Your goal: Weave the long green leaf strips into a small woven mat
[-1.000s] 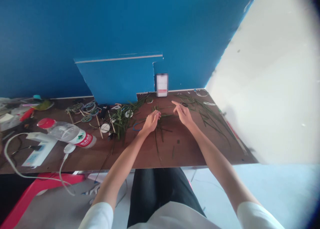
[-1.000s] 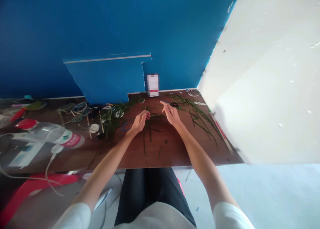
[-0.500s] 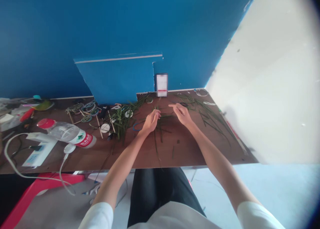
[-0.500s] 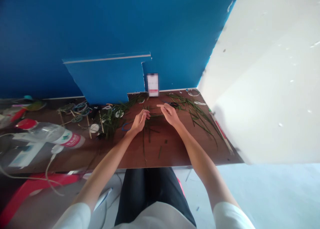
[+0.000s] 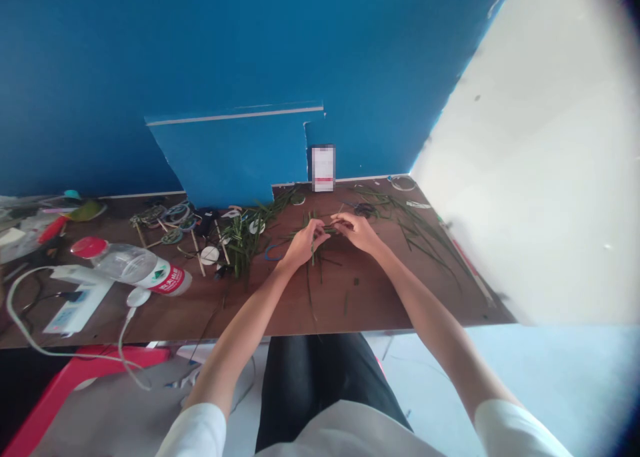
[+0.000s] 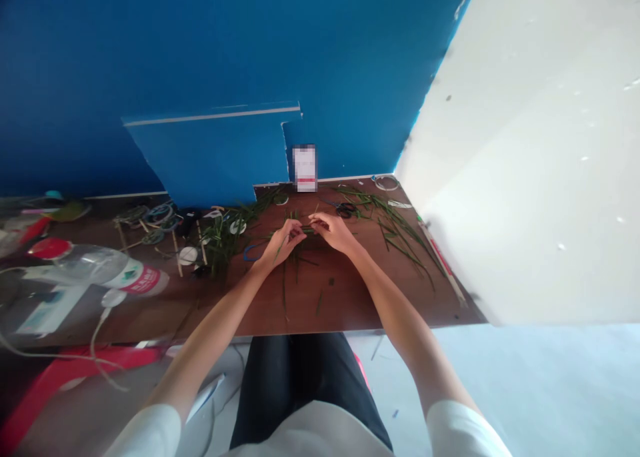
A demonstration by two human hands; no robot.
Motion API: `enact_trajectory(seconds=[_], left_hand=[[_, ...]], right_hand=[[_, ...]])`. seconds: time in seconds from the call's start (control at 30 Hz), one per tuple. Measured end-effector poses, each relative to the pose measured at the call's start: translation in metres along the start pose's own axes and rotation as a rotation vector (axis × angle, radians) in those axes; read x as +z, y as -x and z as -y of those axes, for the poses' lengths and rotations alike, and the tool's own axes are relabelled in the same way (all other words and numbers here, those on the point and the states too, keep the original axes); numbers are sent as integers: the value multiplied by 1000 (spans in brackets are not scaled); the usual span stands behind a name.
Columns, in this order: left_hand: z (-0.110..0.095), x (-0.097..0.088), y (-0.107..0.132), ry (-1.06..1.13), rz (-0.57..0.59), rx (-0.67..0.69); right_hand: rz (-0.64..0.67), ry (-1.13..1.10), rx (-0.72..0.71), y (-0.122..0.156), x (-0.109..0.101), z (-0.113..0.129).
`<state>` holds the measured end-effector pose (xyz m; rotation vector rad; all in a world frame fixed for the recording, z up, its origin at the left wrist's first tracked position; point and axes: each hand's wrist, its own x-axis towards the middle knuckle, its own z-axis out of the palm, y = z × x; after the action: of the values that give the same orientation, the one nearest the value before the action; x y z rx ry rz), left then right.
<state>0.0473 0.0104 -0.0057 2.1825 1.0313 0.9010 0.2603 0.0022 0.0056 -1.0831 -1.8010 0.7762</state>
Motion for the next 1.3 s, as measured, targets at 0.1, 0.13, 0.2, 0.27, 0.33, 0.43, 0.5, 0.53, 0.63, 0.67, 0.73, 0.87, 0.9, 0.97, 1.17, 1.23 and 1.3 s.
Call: enact_trajectory(seconds=[0.1,0.13,0.2,0.27,0.33,0.43,0.5,0.53,0.63,0.67,0.73,0.87,0.9,0.97,1.17,1.23,1.3], left_hand=[[-1,0,0,-21,33,1],[-2,0,1,-30,40,-1],[-3,0,1,-49,50,3],[-3,0,1,-74,56,20],[-3,1,0,-115,66,46],[-2,3,-1,-196,77,100],[-2,5,-2,-244,57,142],[-1,5,-1,-255,38,153],[-1,4,0,-236,-18,101],[-1,4,0,-221,-37,68],[0,3,0,-186,-73,18],[2,5,-1,-122,-68,-7],[3,6,-2,-108,-56,-20],[5,8,-3,-79,-38,-51],[-1,11,-5,-128,-32,-113],[-7,10,-6,-206,-5,-127],[-13,8,-6,-287,31,-160]], right_hand=[[40,45,-46,0,2,-2],[48,67,-64,0,3,-3],[65,107,-88,0,4,-5],[94,143,-105,-1,4,-6],[122,176,-126,-1,3,-8],[135,207,-138,-1,1,-10],[135,218,-130,0,1,-12],[133,226,-126,0,1,-13],[124,261,-121,1,-1,-14],[127,275,-124,2,-2,-13],[145,294,-141,2,-3,-10],[157,308,-146,2,-3,-4],[157,305,-123,2,-2,-4],[169,293,-71,3,-2,-3],[247,313,-99,6,-5,12],[274,361,-134,7,-3,20],[245,477,-161,8,3,26]])
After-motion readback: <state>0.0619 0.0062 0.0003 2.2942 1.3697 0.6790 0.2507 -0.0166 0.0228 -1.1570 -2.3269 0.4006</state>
